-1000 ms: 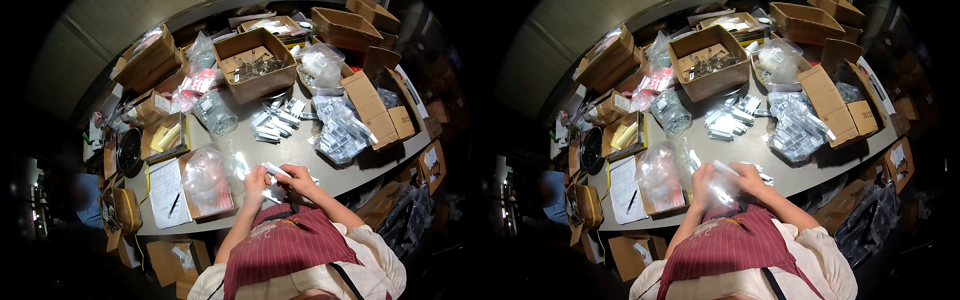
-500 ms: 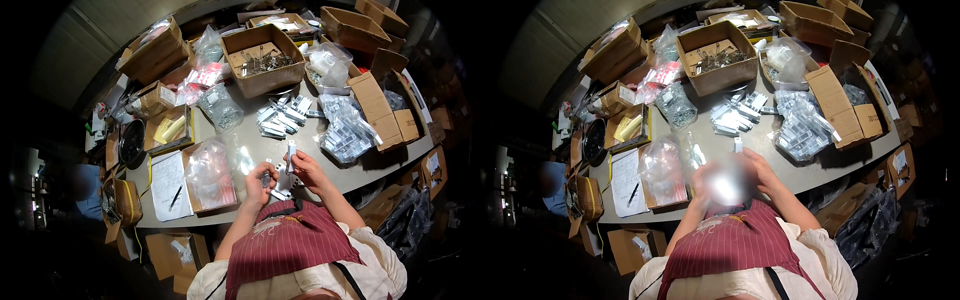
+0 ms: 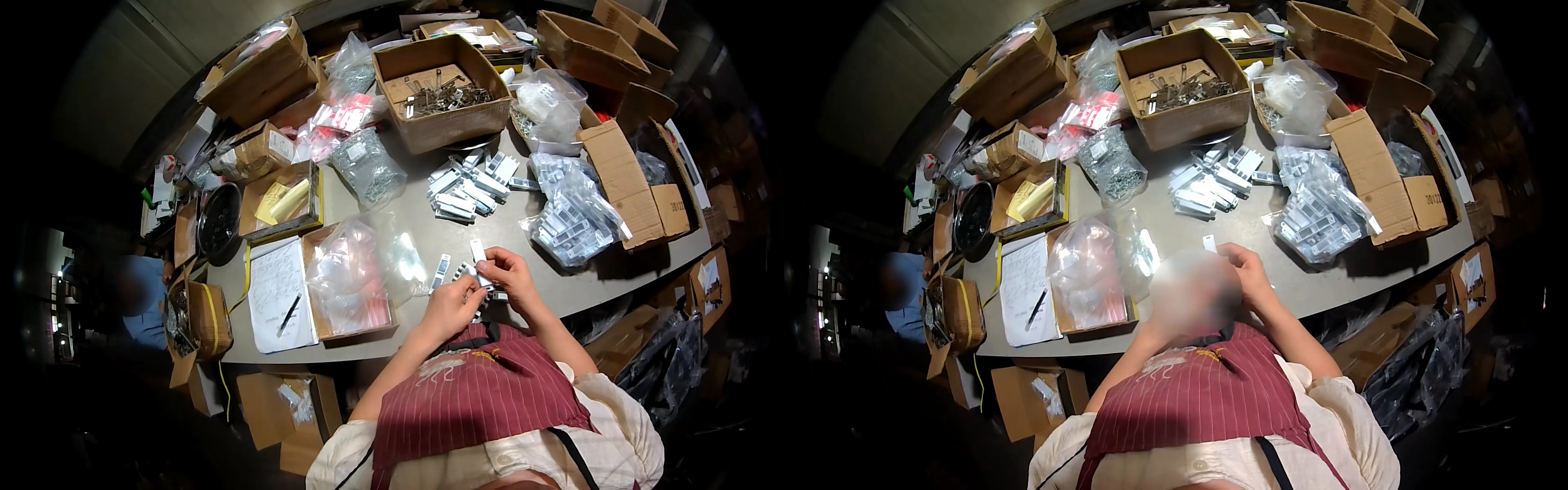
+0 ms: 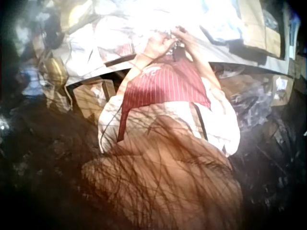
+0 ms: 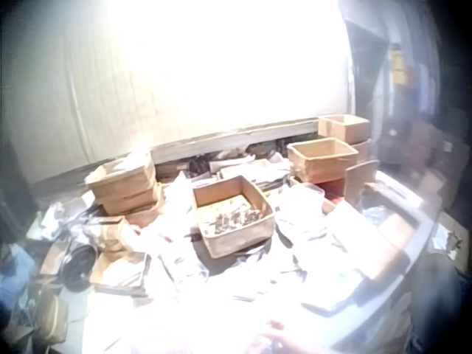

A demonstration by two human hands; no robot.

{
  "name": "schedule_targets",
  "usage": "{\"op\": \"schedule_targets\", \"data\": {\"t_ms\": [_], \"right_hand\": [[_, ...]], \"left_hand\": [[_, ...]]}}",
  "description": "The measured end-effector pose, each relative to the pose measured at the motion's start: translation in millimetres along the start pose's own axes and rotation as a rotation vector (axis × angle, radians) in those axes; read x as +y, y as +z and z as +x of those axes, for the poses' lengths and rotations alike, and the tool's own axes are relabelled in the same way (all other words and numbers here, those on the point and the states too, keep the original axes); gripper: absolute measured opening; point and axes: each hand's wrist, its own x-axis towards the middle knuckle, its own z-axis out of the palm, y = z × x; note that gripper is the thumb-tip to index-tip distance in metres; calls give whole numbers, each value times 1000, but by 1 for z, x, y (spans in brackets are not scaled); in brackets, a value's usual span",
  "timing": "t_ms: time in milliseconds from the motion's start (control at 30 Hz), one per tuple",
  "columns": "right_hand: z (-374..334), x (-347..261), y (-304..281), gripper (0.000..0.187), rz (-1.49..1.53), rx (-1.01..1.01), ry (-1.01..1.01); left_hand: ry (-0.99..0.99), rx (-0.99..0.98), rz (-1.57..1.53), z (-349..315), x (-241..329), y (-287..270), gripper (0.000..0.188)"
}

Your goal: The person repeatedly picks up small white rectangular components from a cluttered table and places them into clear plastic bags. The workspace is filled with cardboard boxes and loose hardware. The person handles the items one by one, organizing them into the packaging.

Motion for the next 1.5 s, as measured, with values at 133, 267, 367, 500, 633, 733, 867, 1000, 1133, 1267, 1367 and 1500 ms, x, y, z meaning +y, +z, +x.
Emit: {"op": "schedule_targets", "data": {"t_ms": [133,267,367,500,633,733,867,1000,1133,1267,1367,1500], "right_hand": [[0,0,0,27,78,-25,50],[0,-14,-5,30,134,-2,95],[8,-10,-29,30,-33,65,-17],[32,25,-65,32,-233,212,-198],[53,44,-82,32,-293,153,-176],[59,34,-90,37,-685,130,-182],[68,-3,-81,33,-1253,-198,-87],[98,-11,-71,28,-1261,-165,-320],[126,-13,-44,31,-1280,169,-677],[145,8,-42,36,-1523,248,-724],[137,21,-42,39,-1562,269,-707],[113,20,-50,42,-1306,269,-410]], "left_hand": [[-25,34,51,-6,-6,2,19],[-130,140,-54,-10,1,-20,19],[-153,450,-313,-12,36,-72,16],[-39,970,248,-10,50,-168,9],[201,471,655,-11,-4,-215,11],[-144,14,627,-4,-2,-217,17],[-465,-172,412,24,2,-217,24],[-382,-160,220,45,-21,-215,31],[-301,-102,-8,40,-59,-195,45],[-350,-67,2,40,-55,-194,51],[-491,-15,-12,24,-29,-208,48],[-359,311,635,-20,21,-212,30]]}}
